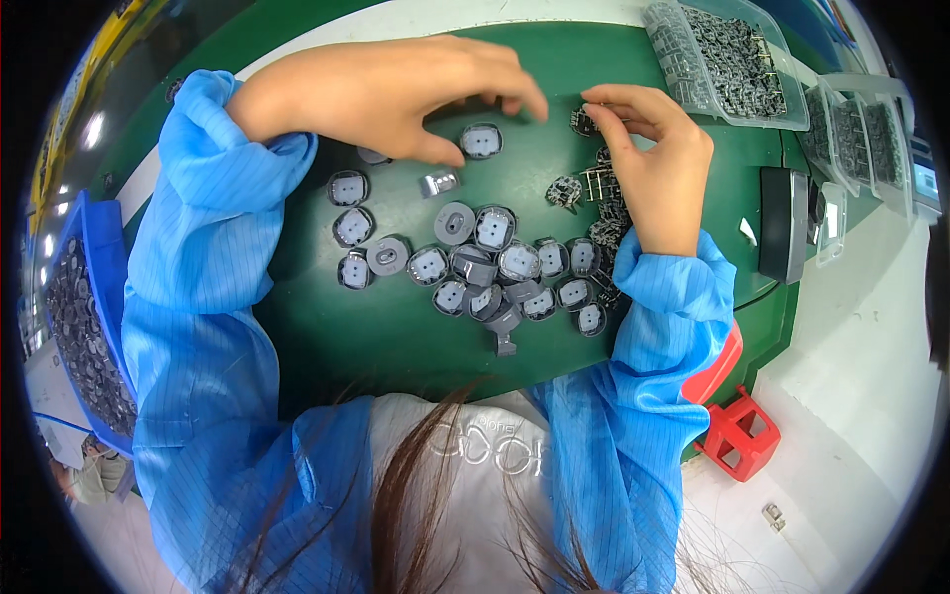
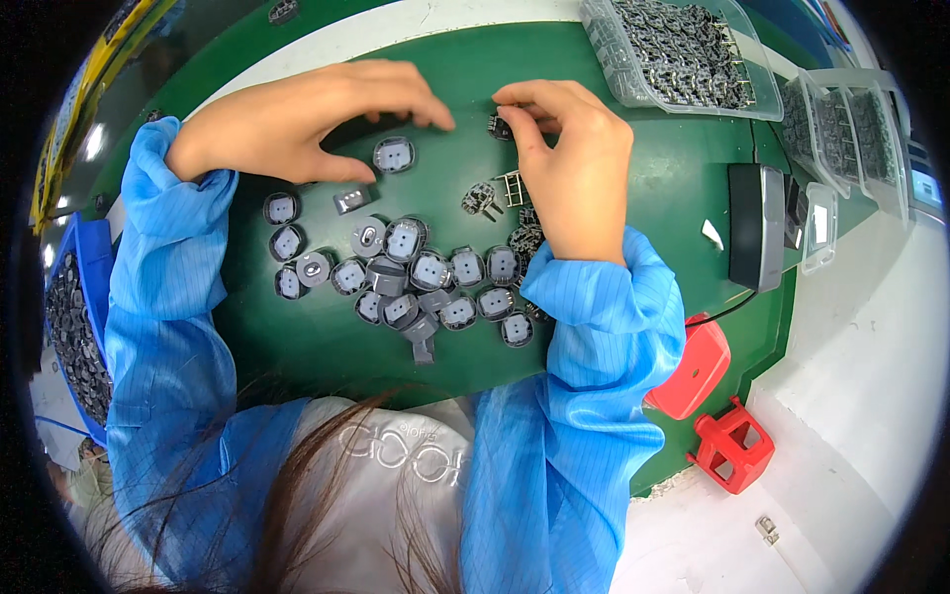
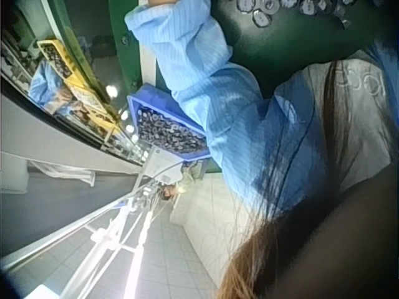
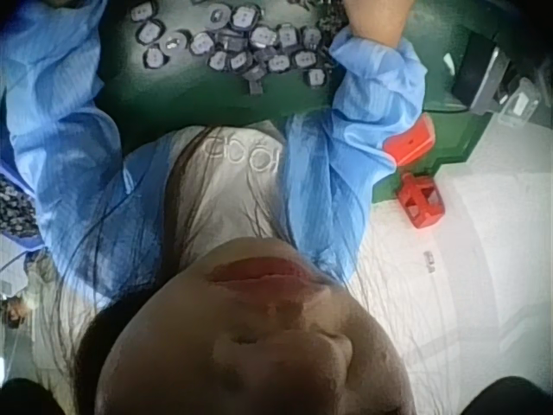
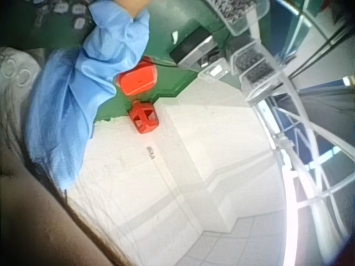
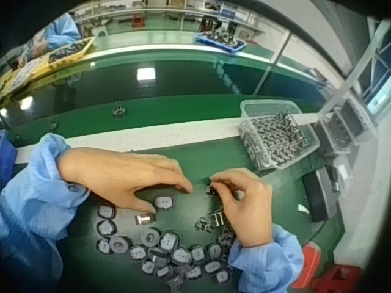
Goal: The person assembles small electronic components by hand. They pick up grey plastic housings and insert metal pin connectors into them, repeating the process for multiple units on a green workbench.
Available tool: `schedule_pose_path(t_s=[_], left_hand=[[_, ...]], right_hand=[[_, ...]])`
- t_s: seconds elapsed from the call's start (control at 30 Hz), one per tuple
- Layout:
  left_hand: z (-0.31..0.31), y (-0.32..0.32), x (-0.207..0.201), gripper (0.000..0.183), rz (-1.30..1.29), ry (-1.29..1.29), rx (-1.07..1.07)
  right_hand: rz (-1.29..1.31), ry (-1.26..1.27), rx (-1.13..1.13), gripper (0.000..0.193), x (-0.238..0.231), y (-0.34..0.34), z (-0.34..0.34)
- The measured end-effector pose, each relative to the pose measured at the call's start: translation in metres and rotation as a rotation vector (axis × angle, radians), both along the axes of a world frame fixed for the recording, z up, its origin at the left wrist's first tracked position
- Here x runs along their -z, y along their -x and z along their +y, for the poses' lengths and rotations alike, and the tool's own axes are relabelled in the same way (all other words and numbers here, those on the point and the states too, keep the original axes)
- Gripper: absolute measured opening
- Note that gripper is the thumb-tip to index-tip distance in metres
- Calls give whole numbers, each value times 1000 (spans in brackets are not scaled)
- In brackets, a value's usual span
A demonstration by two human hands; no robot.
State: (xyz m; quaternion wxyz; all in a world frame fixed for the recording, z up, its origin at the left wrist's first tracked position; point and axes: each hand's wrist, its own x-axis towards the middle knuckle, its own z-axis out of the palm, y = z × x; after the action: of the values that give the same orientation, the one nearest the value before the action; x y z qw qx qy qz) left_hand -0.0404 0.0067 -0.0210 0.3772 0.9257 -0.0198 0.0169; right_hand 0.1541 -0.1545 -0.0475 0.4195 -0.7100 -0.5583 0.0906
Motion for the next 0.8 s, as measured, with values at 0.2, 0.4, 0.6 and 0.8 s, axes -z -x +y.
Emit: schedule_pose_path(t_s=[0.2, 0.4, 0.6, 0.8], left_hand=[[14, -5, 19, 47, -100, -211, 12], [-5, -13, 16, 57, -125, -67, -103], [-21, -25, 39, 60, -310, -161, -186], [-12, -48, 43, 39, -276, -141, -152]], right_hand=[[-33, -72, -24, 14, -2, 3, -1], [272, -191, -86, 13, -14, 16, 0], [530, -456, 147, 17, -23, 8, -4], [398, -353, 161, 15, -22, 2, -3]])
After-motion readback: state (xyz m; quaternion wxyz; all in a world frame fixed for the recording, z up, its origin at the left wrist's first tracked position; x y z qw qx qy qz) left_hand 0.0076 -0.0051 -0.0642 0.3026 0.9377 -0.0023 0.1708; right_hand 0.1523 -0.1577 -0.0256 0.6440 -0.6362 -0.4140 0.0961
